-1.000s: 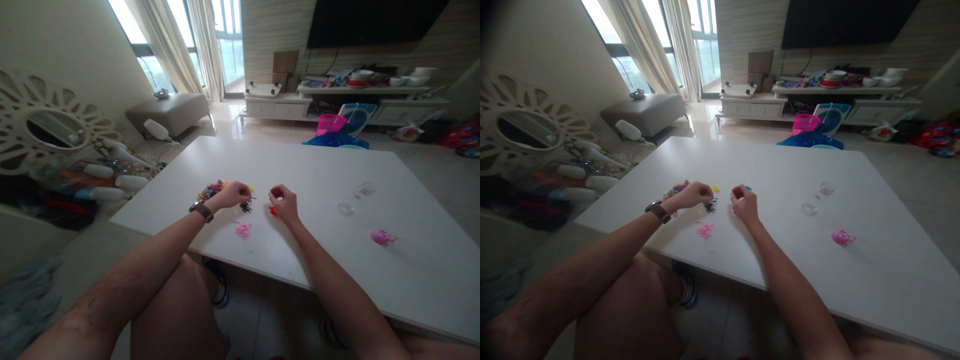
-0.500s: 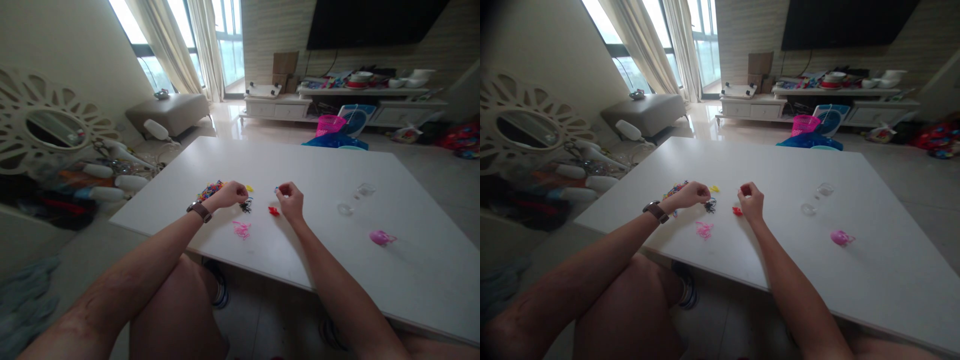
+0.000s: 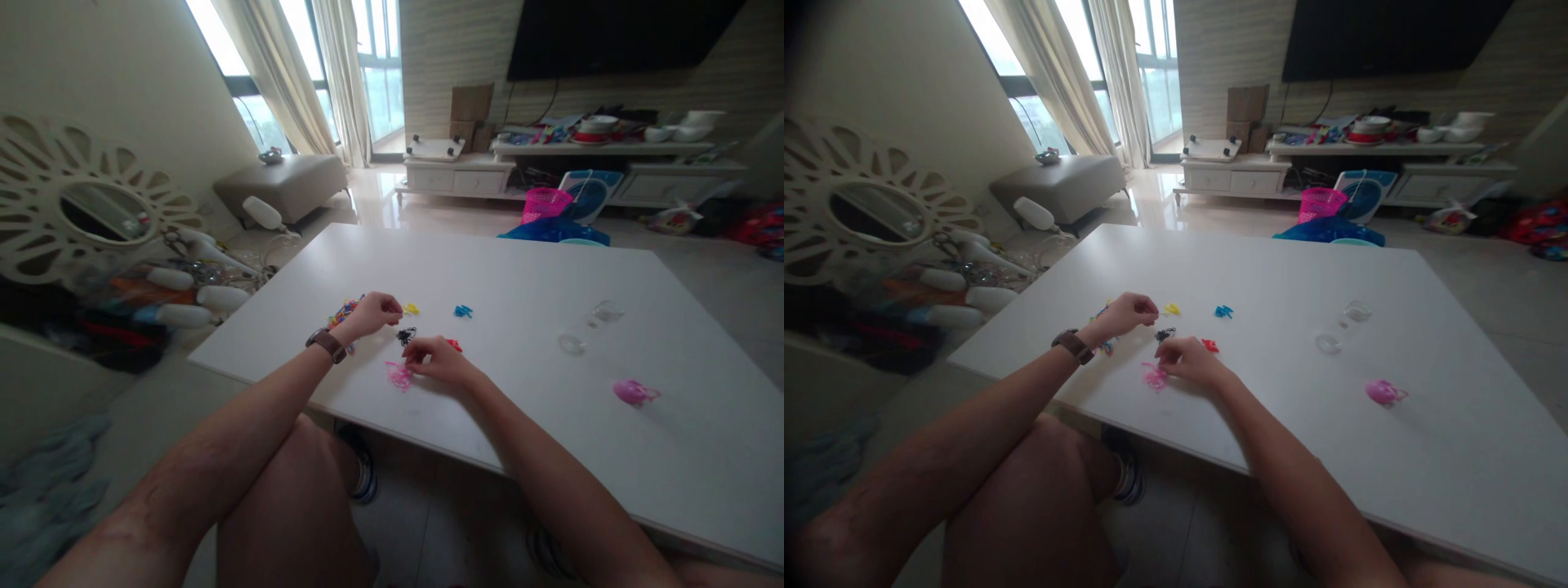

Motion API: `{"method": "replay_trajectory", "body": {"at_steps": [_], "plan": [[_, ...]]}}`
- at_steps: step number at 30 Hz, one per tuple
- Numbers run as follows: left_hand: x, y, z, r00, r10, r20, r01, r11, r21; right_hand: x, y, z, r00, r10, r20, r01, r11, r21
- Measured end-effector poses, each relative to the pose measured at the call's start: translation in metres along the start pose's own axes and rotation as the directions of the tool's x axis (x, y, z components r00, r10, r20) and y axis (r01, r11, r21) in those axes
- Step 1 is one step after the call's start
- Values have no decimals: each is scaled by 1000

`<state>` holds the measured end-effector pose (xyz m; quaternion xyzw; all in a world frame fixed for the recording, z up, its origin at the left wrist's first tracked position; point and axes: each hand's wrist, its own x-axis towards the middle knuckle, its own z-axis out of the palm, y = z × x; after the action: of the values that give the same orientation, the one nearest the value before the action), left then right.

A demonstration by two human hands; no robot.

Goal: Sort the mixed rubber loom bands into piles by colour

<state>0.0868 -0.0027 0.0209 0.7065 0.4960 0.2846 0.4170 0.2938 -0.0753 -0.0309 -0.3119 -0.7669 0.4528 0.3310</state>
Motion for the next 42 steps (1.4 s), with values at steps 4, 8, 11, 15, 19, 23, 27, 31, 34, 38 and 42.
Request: {"method": "replay_trajectory", "body": {"at_steps": [4,8,11,15,19,23,27,31,34,38,42], "plan": [[0,-1,3,999,26,24,-25,1000,-19,-1,-6,6,998,-5,61,5,1000,1],[-1,5,7,997,41,66,-39,999,-21,2,-5,-5,968,-38,-246,10,994,-113],[-3,11,9,993,48,106,-42,998,-54,5,2,-16,842,-59,-536,-41,984,-173],[-5,16,14,987,58,153,-50,997,-54,6,9,-19,834,-53,-549,-40,987,-157],[-3,16,19,978,77,192,-71,997,-40,6,7,-17,857,-77,-509,-24,982,-189],[3,9,23,976,79,204,-68,996,-62,6,11,-29,806,-100,-583,-70,963,-262],[9,-1,22,987,76,143,-64,994,-89,1,32,-55,668,-31,-744,-233,940,-249],[11,-7,19,989,66,132,-51,992,-112,-6,53,-74,550,53,-833,-354,919,-175],[10,-7,18,991,41,130,-28,994,-106,-7,63,-80,506,91,-857,-393,910,-136],[8,-6,15,993,13,118,-8,999,-43,-5,69,-80,529,131,-838,-386,917,-101],[6,-9,13,992,2,124,-2,1000,0,-5,68,-80,529,117,-841,-398,909,-125]]}}
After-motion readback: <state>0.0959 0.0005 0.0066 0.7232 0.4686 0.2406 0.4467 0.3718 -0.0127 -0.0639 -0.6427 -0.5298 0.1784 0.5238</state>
